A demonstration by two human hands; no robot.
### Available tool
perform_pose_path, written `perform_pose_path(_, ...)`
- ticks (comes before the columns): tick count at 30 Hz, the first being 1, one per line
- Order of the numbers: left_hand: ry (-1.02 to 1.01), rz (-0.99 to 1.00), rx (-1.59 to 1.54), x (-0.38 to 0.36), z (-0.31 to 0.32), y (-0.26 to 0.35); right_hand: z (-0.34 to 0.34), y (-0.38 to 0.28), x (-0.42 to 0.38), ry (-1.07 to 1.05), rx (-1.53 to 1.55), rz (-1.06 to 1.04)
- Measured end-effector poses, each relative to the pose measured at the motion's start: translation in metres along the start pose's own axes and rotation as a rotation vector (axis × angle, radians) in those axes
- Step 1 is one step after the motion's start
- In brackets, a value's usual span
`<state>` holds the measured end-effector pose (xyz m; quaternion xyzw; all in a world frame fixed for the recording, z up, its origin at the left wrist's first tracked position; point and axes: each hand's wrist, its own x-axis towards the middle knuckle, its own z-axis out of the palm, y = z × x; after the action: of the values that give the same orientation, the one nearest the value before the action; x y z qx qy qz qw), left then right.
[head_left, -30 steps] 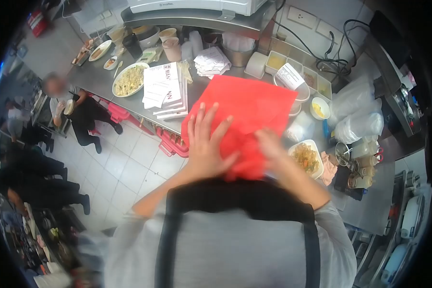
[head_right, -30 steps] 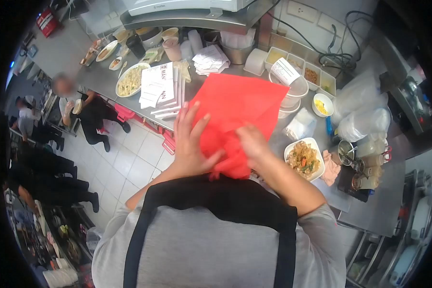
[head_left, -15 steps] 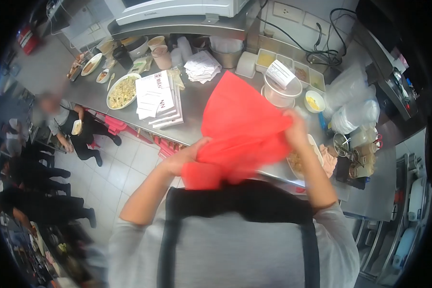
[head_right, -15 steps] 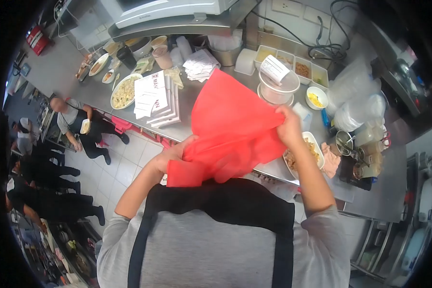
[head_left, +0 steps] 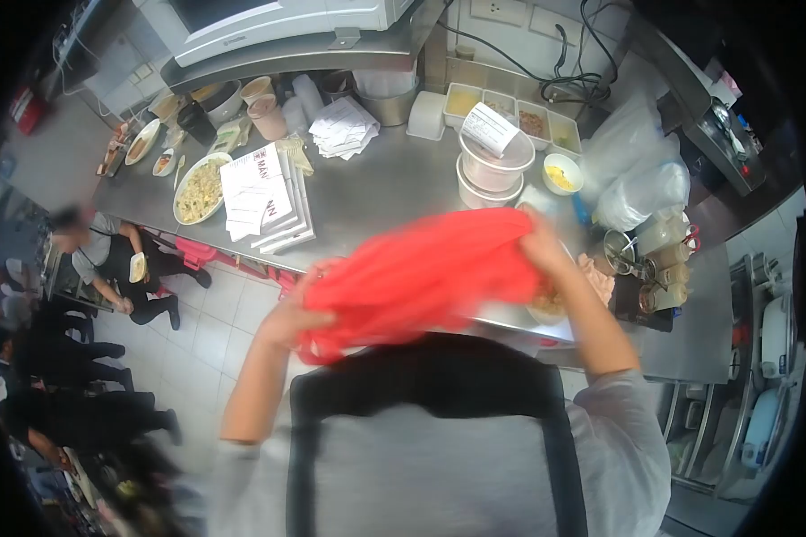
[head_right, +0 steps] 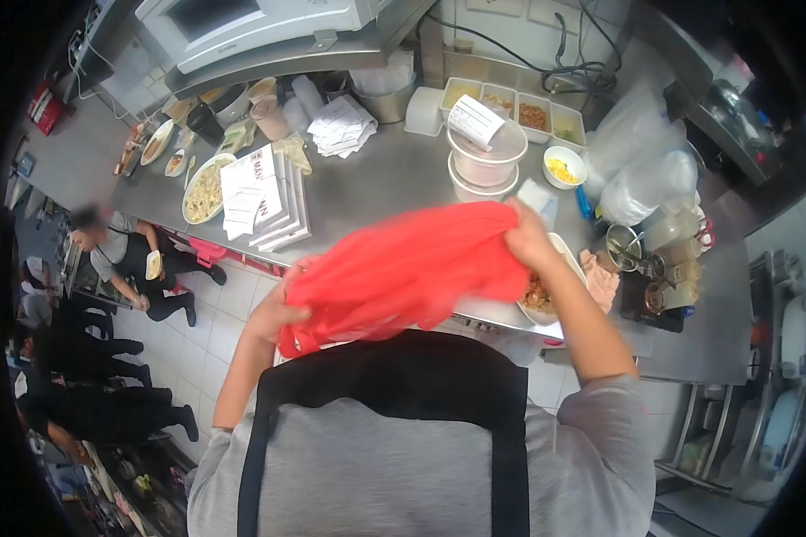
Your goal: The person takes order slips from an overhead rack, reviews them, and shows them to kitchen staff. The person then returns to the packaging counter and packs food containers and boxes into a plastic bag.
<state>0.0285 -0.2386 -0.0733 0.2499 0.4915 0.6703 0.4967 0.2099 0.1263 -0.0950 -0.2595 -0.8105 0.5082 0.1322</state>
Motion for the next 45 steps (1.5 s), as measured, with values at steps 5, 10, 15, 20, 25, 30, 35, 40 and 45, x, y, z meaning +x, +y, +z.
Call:
perform_pose_path(5,0.834,-0.072,0.865,0.003,-0.102,-0.066,0.015,-0.065,-0.044,-0.477,0.385,-0.083)
perform_pose_path(10,0.219,0.103,-0.235,-0.025,-0.057,-0.026,0.013,-0.055,-0.026,-0.164,-0.516,-0.235)
perform_pose_path(15,0.069,-0.009,0.92,0.002,0.005,0.02,0.025,0.027,0.034,-0.17,-0.952,-0.035)
perform_pose_path(20,0.723,0.148,1.51,0.018,-0.038,-0.008,-0.036,-0.047,0.027,-0.577,0.004,-0.05)
perform_pose_path(25,0.673,-0.066,1.288,0.008,-0.037,0.007,-0.085,-0.074,0.128,-0.045,-0.583,-0.535)
perform_pose_path(30,0.598,-0.148,1.201,-0.014,-0.037,-0.003,-0.056,-0.098,0.188,-0.227,-0.82,-0.427)
perform_pose_path(35,0.694,-0.131,1.165,-0.028,-0.041,-0.009,0.0,-0.136,0.216,-0.225,-0.678,-0.55)
perform_pose_path(40,0.545,-0.22,1.034,-0.045,-0.029,0.007,0.133,-0.089,0.271,-0.301,-0.652,-0.549)
perform_pose_path(45,0.521,-0.317,0.999,-0.049,-0.029,0.014,0.228,-0.001,0.315,-0.028,-0.815,-0.282)
